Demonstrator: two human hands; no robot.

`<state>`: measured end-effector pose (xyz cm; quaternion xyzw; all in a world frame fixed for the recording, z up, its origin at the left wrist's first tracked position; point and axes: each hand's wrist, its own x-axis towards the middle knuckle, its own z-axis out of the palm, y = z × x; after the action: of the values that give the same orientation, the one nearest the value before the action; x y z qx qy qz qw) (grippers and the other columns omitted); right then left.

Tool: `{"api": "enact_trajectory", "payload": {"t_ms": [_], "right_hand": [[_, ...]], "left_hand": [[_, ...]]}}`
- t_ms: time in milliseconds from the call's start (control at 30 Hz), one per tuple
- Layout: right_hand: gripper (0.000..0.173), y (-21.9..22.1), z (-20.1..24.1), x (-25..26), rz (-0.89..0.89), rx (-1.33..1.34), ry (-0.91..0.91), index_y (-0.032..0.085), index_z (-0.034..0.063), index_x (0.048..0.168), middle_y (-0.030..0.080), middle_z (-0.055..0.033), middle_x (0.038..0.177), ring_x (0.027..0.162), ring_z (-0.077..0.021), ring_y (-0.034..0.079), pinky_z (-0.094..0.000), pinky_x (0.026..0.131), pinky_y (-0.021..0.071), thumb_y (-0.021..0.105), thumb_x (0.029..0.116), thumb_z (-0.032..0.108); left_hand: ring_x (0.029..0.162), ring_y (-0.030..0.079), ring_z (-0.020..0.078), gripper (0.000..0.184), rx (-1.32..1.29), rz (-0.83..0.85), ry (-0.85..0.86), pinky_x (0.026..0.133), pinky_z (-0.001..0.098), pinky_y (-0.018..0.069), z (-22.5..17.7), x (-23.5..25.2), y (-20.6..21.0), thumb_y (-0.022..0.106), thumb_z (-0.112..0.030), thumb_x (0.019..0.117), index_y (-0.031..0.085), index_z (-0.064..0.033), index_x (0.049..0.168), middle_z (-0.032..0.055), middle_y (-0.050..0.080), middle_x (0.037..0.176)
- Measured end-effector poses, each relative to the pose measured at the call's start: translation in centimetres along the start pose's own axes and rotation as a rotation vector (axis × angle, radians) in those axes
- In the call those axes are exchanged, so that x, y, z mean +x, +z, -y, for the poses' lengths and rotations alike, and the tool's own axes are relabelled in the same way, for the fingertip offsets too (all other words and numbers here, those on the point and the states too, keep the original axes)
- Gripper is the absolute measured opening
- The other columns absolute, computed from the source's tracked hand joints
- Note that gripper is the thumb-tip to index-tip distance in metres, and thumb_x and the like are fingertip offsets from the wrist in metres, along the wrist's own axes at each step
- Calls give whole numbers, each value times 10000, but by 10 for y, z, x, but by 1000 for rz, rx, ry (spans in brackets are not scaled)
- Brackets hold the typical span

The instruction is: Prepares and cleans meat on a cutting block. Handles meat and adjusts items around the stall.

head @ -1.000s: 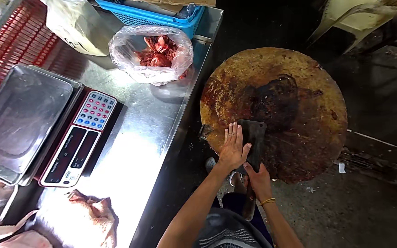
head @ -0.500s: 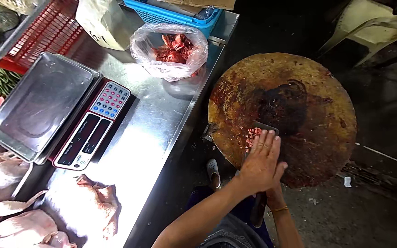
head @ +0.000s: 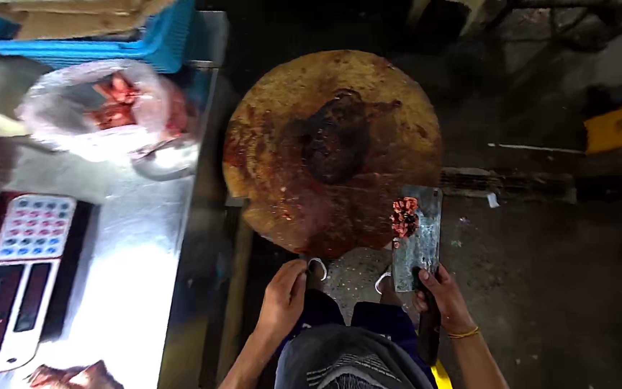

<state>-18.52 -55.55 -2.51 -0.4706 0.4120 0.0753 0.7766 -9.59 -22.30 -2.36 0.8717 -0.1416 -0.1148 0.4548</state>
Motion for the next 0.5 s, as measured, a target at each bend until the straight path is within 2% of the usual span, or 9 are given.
{"api": "enact_trajectory", "payload": {"t_ms": [67,167,233,333,433,500], "right_hand": [[458,-50,8,-9,-48,-5,-25,517,91,1174,606,-42,585,379,-134,554,-291,384,527,762,856,313],[459,-132,13,-16,-135,8,-22,515,93,1174,603,-38,588,372,-134,548,-295,378,529,763,832,274],[437,-186,11,-5,-168,3,-7,510,83,1197,603,-43,594,377,-140,551,-298,378,529,732,841,205],[394,-252,0,18,-250,-92,74,502,42,1238,589,-53,606,404,-146,554,-296,396,527,686,893,92],[362,-296,-18,60,-322,-166,187,515,17,1235,586,-72,608,407,-150,549,-291,397,519,707,930,54],[386,-312,-42,99,-346,-187,253,525,8,1245,583,-86,610,404,-157,543,-298,392,512,732,924,60]], "left_hand": [[1065,706,172,255,17,148,-54,948,322,579,-15,-9,35,533,-107,1007,719,10,1138,144,717,1172],[1016,707,206,295,20,372,-240,907,370,593,-36,-20,111,532,-155,1024,689,5,1215,160,698,1182],[1025,702,254,326,36,486,-372,931,424,577,-48,-21,168,538,-171,1026,668,6,1267,184,685,1207],[1039,697,265,340,29,600,-482,955,429,561,-57,-25,249,539,-172,1026,654,17,1285,194,685,1211],[1148,669,311,391,48,721,-553,1030,463,526,-53,-3,323,542,-179,1033,605,24,1361,227,642,1306],[1267,611,321,439,138,722,-570,1106,476,475,-31,23,374,556,-200,1029,567,10,1415,224,599,1393]]}}
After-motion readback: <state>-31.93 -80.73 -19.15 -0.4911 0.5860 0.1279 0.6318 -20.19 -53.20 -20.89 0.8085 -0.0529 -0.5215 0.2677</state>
